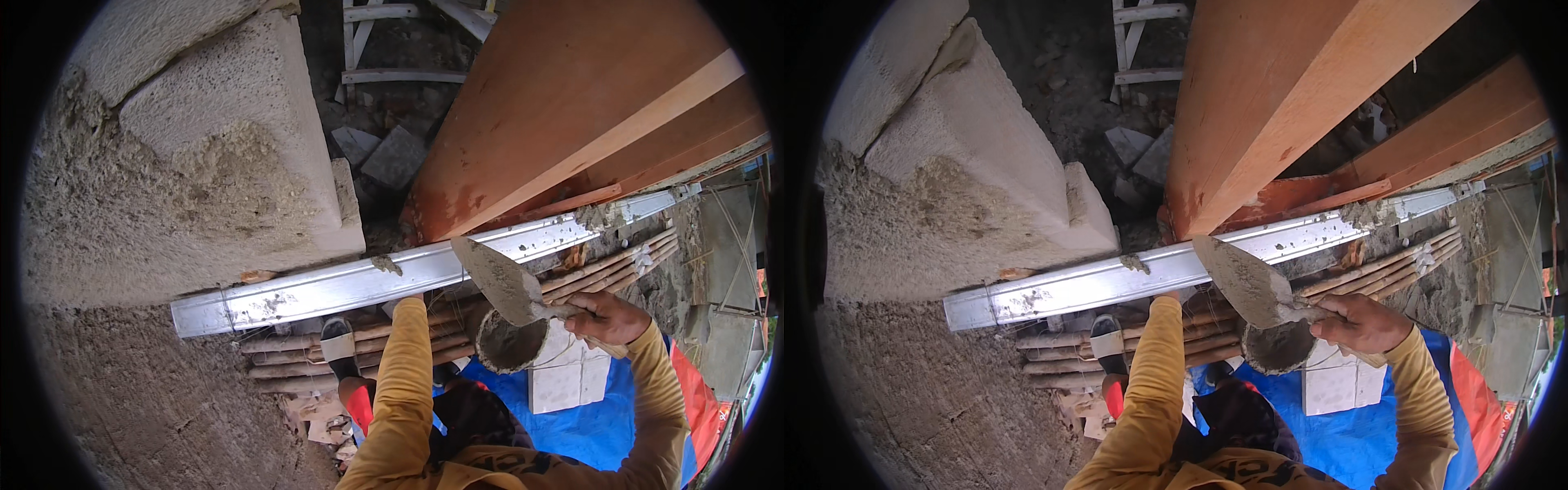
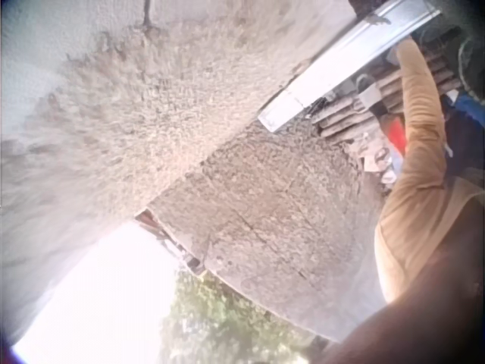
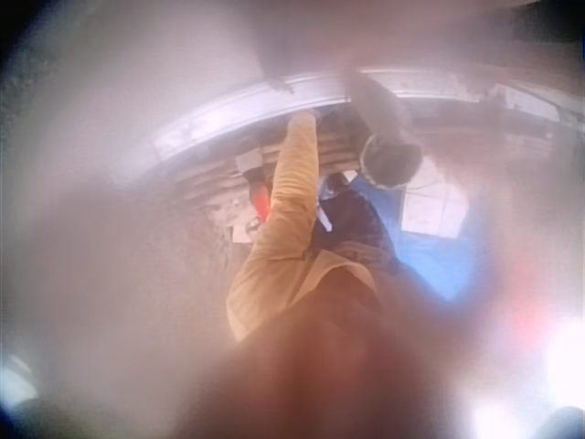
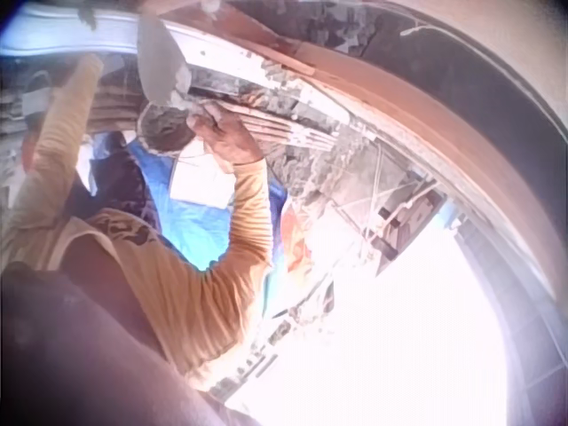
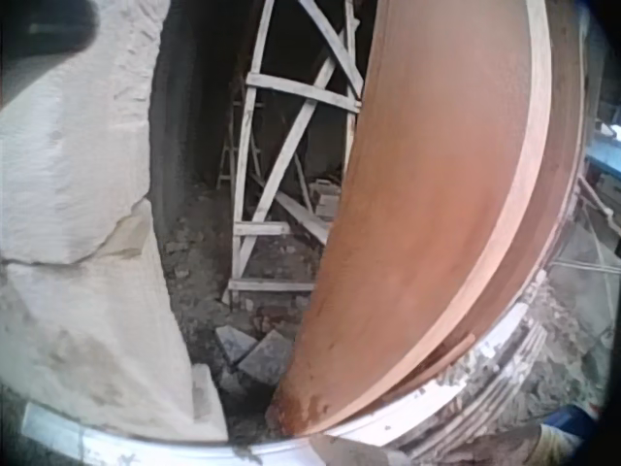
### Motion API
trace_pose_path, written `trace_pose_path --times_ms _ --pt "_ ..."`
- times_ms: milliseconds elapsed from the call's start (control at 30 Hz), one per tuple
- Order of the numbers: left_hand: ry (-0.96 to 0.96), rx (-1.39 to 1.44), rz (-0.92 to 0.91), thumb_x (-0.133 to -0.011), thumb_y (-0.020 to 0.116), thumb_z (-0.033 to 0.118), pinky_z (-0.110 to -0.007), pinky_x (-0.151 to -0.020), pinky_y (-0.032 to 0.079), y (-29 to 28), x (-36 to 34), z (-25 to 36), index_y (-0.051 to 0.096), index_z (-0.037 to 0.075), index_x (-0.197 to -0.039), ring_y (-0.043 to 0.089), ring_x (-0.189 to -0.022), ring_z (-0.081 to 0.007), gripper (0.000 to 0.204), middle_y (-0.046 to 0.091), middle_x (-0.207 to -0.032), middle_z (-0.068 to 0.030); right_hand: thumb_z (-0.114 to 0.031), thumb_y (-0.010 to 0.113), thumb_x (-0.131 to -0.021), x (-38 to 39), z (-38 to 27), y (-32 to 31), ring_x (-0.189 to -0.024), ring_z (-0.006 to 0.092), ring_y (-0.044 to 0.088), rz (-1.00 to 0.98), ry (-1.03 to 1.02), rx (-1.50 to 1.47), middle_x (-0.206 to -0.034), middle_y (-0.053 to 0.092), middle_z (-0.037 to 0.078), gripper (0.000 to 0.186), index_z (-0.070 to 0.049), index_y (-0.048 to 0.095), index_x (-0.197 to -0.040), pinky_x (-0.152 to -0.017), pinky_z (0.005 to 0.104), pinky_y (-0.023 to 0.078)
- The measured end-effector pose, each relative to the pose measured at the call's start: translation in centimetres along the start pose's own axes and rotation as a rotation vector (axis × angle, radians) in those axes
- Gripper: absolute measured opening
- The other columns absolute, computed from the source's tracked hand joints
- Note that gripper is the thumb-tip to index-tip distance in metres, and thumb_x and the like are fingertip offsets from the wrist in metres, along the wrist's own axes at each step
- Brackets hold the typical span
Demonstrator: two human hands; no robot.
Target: The person scoops cement from a bucket using a trowel and applies it to a wall surface, smoothing it along a metal guide. The person then uses a shovel to mix a pile of cement on the ground.
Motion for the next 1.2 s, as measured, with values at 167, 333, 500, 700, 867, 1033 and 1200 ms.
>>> trace_pose_path --times_ms 167,333,500,700,867,1033,1200 --pt "0.248 -0.397 -0.023 -0.084 0.049 0.035 -0.045 -0.099 0.033 0.5 0.5 1.2 0.052 0.008 -0.116 0.047 -0.113 -0.0321 0.042 0.052 -0.121 -0.0125 -0.016 0.059 -0.085 2.6 9.9 1.8 -0.056 0.0111 0.054 0.082 0.006 -0.308 -0.069 0.054 0.004 0.024 0.002 0.055 -0.100 -0.050 0.0256 0.046" --pt "0.414 -0.692 -0.093 -0.083 0.050 0.035 -0.045 -0.099 0.033 -0.6 -2.0 -0.1 0.053 0.007 -0.115 0.047 -0.112 -0.0329 0.042 0.052 -0.121 -0.0133 -0.018 0.060 -0.085 3.7 19.2 4.5 -0.055 0.0122 0.054 0.098 0.147 -0.434 -0.067 0.055 0.004 0.023 0.002 0.056 -0.094 -0.050 0.0273 0.046" --pt "0.470 -0.795 -0.144 -0.083 0.050 0.034 -0.045 -0.098 0.034 -0.9 -2.0 -0.6 0.054 0.006 -0.115 0.047 -0.112 -0.0337 0.043 0.052 -0.121 -0.0142 -0.024 0.056 -0.086 2.0 28.1 6.2 -0.048 0.0148 0.053 0.112 0.275 -0.371 -0.062 0.053 0.006 0.024 0.000 0.055 -0.084 -0.046 0.0291 0.045" --pt "0.425 -0.824 -0.245 -0.082 0.051 0.034 -0.044 -0.098 0.034 -2.3 1.7 -1.2 0.055 0.005 -0.114 0.047 -0.112 -0.0346 0.043 0.053 -0.120 -0.0153 -0.025 0.057 -0.080 -2.8 35.9 7.1 -0.052 0.0213 0.057 0.262 0.346 -0.147 -0.069 0.057 0.014 0.031 0.003 0.052 -0.092 -0.051 0.0343 0.048" --pt "0.359 -0.728 -0.159 -0.086 0.050 0.032 -0.044 -0.095 0.038 -9.9 8.2 0.3 0.059 0.004 -0.109 0.048 -0.111 -0.0360 0.038 0.053 -0.120 -0.0171 -0.027 0.060 -0.074 -6.5 39.2 7.6 -0.055 0.0272 0.060 0.328 0.283 -0.034 -0.068 0.059 0.017 0.038 0.004 0.051 -0.095 -0.053 0.0384 0.048" --pt "-0.122 -0.330 0.256 -0.089 0.050 0.028 -0.037 -0.089 0.040 -26.5 17.1 -6.5 0.057 -0.003 -0.110 0.052 -0.105 -0.0366 0.038 0.055 -0.113 -0.0211 -0.025 0.064 -0.072 -8.0 40.6 7.5 -0.051 0.0238 0.057 0.245 0.226 -0.028 -0.066 0.059 0.014 0.038 0.004 0.053 -0.094 -0.051 0.0357 0.047" --pt "-0.793 -0.619 0.327 -0.089 0.044 0.033 -0.041 -0.084 0.044 -35.2 42.4 -19.1 0.056 -0.005 -0.110 0.056 -0.101 -0.0385 0.045 0.060 -0.104 -0.0253 -0.024 0.065 -0.072 -6.6 41.1 8.7 -0.051 0.0183 0.055 0.049 0.295 -0.037 -0.068 0.058 0.011 0.039 0.003 0.055 -0.097 -0.048 0.0323 0.046"
Point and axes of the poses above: each hand's wrist, its own x-axis away from the middle knuckle, its own y-axis out of the palm, z = x × y, the point moved 7 cm from there along -x, towards the middle knuckle
